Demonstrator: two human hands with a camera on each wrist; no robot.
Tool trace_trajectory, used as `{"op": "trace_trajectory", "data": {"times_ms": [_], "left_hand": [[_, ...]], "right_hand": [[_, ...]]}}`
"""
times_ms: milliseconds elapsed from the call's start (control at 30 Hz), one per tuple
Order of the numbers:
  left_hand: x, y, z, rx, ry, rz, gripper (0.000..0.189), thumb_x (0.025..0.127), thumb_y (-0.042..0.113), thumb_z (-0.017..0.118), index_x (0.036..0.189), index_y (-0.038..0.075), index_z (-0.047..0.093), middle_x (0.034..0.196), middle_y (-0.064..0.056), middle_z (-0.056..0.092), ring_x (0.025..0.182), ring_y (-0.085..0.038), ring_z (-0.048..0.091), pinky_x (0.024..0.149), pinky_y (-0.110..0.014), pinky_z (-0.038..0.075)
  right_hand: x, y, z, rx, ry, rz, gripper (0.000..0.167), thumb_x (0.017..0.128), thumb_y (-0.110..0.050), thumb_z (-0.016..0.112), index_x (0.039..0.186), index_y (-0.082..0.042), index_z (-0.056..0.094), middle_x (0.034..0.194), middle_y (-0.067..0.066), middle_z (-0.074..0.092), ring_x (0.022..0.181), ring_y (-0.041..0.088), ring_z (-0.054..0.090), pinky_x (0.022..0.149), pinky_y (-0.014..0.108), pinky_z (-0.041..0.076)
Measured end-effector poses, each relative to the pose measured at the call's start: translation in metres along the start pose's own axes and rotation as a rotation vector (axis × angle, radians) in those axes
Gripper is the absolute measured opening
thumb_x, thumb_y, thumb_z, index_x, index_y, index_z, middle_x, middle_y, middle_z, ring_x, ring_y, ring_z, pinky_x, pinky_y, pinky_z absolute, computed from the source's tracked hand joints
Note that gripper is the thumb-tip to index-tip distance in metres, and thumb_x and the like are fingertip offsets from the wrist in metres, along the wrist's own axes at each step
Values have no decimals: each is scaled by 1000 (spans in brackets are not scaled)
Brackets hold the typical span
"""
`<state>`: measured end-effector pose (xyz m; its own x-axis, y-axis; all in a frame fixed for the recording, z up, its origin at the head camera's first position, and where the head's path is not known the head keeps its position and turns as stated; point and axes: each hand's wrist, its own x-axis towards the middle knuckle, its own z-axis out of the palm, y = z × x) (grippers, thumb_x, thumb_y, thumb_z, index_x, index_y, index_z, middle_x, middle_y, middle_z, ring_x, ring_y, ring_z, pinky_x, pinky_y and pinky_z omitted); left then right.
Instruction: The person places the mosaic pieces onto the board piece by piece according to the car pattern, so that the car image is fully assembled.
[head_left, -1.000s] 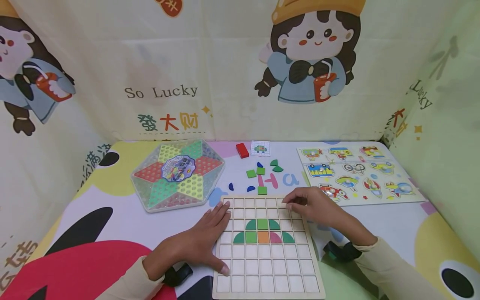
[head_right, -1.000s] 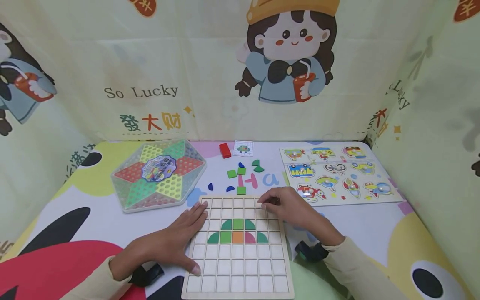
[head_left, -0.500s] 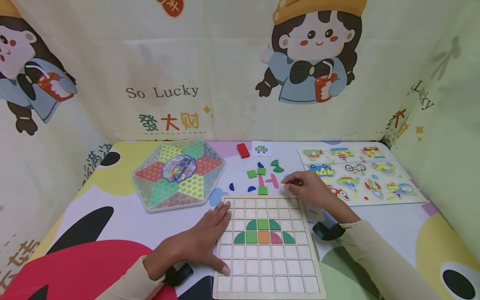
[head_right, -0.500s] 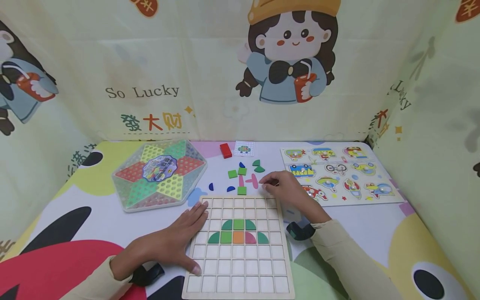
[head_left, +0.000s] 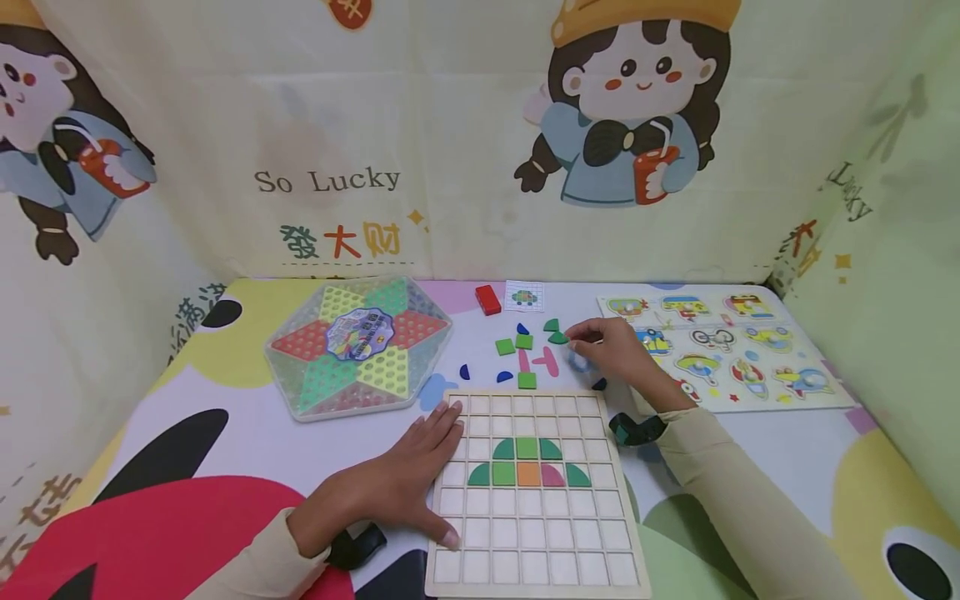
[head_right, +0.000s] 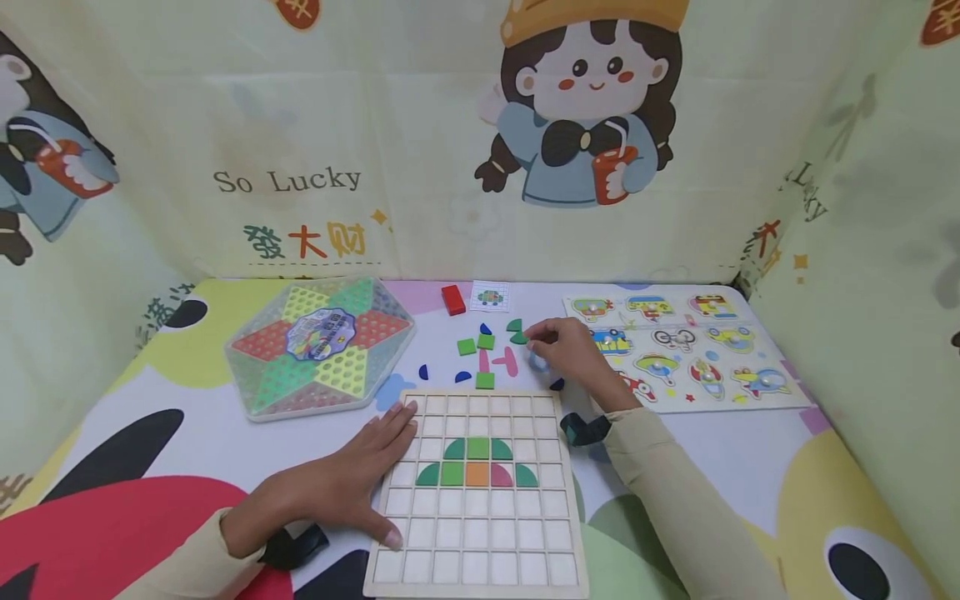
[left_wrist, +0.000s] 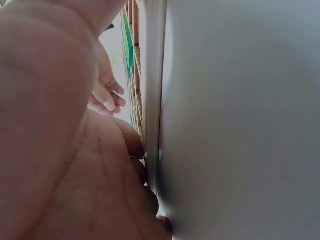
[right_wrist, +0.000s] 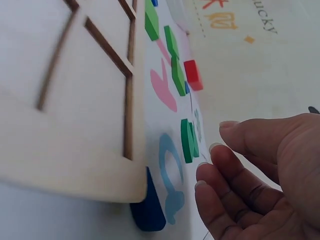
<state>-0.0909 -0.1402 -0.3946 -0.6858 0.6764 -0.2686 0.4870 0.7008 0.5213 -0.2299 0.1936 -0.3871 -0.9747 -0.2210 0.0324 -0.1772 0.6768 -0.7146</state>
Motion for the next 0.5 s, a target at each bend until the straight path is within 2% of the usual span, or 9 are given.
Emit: {"op": "trace_trajectory", "data": {"times_ms": [233, 500], "left_hand": [[1, -1, 1, 25, 3, 7, 125, 68, 69, 74, 156, 5, 11, 163, -5, -9, 146, -23, -14, 115, -51, -1], [-1, 0, 0, 35, 2, -3, 125, 69, 69, 73, 156, 6, 10, 163, -4, -11, 146, -22, -16, 115, -50, -2]], "right_hand": [[15, 5, 1, 40, 12, 96, 22, 95, -11, 63, 114, -2, 69, 109, 14, 68, 96, 26, 59, 82, 36, 48], [26, 2, 11, 56, -6, 102, 27, 94, -9, 64, 119, 0, 66, 112, 16, 66, 101, 28, 59, 88, 40, 48]]}}
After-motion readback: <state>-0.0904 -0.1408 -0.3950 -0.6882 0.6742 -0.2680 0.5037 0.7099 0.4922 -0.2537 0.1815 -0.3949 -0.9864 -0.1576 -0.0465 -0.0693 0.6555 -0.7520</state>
